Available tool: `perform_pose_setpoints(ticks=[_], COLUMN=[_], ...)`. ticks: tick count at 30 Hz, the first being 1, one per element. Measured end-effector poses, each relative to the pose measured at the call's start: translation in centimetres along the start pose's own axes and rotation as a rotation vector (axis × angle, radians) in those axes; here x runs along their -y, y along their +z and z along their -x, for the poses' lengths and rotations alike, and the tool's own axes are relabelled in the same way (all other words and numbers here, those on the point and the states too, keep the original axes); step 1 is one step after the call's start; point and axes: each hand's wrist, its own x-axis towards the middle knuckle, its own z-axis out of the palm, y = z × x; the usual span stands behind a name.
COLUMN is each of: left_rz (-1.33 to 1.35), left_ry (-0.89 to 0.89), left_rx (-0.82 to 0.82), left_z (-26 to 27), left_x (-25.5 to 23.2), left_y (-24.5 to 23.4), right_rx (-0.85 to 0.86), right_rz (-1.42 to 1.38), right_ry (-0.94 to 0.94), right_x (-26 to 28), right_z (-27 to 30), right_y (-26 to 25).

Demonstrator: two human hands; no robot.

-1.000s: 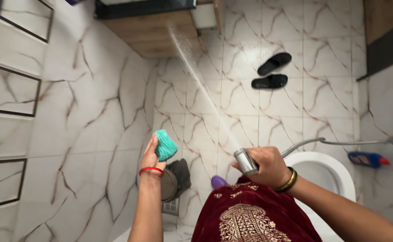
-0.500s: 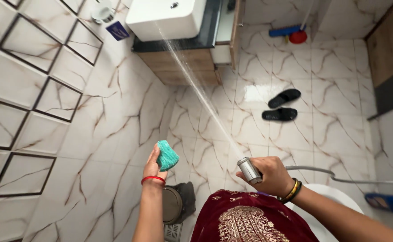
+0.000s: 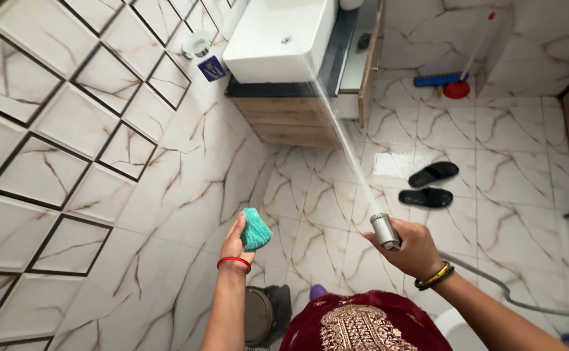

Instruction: The person retrieves a sponge from a drawer, applies a white cleaning substance from a container to it, and then uses the sponge to scrub the exterior and interior surfaces of a toilet. The person also uses a hand-held sprayer to rinse the toilet and the floor around it.

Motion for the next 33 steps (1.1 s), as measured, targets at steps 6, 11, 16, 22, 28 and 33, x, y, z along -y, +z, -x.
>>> perform_pose_setpoints(ticks=[6, 11, 16, 22, 28, 33], left_rz=[0.018, 0.004, 0.013, 0.008, -0.015, -0.007], left_ry=[0.015, 0.007, 0.016, 0.039, 0.017, 0.001], left_rx=[0.028, 0.002, 0.003, -0.025, -0.054, -0.041], left_z=[-0.7, -0.1, 0.6, 1.7, 2.6, 2.4], left_x=[-1.5, -2.3, -2.2, -2.0, -1.6, -1.1], left_y=[0.0, -0.2, -0.8, -1.0, -0.4, -1.1], right_rx=[-0.018, -0.062, 0.011, 0.003, 0.078, 0.372], right_rz=[0.019, -0.038, 0.047, -0.006, -0.031, -0.029], right_ry=[0.043, -0.030, 0.181, 0.139, 0.093, 0.151], right_x=[-0.3, -0.4, -0.9, -0.7, 0.3, 0.1], right_z=[-0.9, -1.4, -1.3, -1.9, -2.3, -2.3], right_y=[0.7, 1.1, 1.6, 2.3, 2.8, 3.7])
